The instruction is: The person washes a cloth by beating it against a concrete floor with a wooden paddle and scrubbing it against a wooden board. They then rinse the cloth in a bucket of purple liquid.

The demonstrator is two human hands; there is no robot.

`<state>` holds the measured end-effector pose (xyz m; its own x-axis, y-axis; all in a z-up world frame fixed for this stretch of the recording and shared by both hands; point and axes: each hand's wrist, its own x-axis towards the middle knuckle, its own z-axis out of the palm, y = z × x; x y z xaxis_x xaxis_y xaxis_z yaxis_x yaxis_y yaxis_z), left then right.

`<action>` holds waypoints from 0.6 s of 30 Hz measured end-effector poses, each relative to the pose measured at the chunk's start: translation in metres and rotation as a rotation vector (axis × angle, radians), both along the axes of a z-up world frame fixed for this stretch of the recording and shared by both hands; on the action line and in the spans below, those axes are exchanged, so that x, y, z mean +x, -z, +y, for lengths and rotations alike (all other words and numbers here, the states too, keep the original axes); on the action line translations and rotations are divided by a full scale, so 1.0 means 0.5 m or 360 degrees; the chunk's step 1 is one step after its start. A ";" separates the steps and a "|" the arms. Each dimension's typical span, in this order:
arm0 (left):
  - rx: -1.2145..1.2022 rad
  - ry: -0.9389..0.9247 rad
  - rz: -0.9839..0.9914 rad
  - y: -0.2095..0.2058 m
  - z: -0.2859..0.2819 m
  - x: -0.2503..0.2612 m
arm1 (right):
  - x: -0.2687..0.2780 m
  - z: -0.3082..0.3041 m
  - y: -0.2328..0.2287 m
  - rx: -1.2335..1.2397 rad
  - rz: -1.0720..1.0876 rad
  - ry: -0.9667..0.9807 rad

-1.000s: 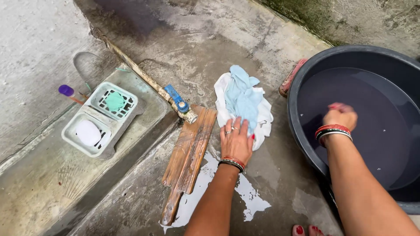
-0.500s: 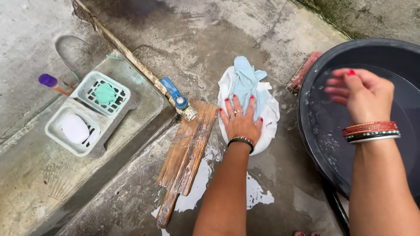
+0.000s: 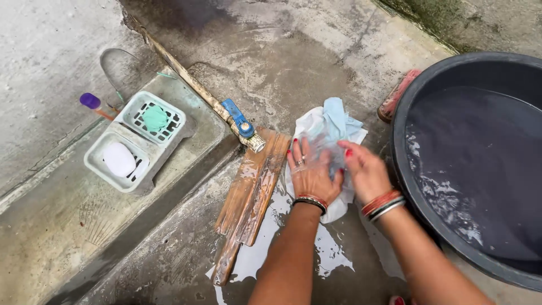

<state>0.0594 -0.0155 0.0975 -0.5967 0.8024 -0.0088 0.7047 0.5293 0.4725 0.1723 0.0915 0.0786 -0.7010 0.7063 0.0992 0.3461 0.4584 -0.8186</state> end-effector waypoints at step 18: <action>-0.0436 0.0056 -0.0348 0.040 -0.069 0.093 | -0.209 0.098 0.129 0.0354 -0.0333 -0.0322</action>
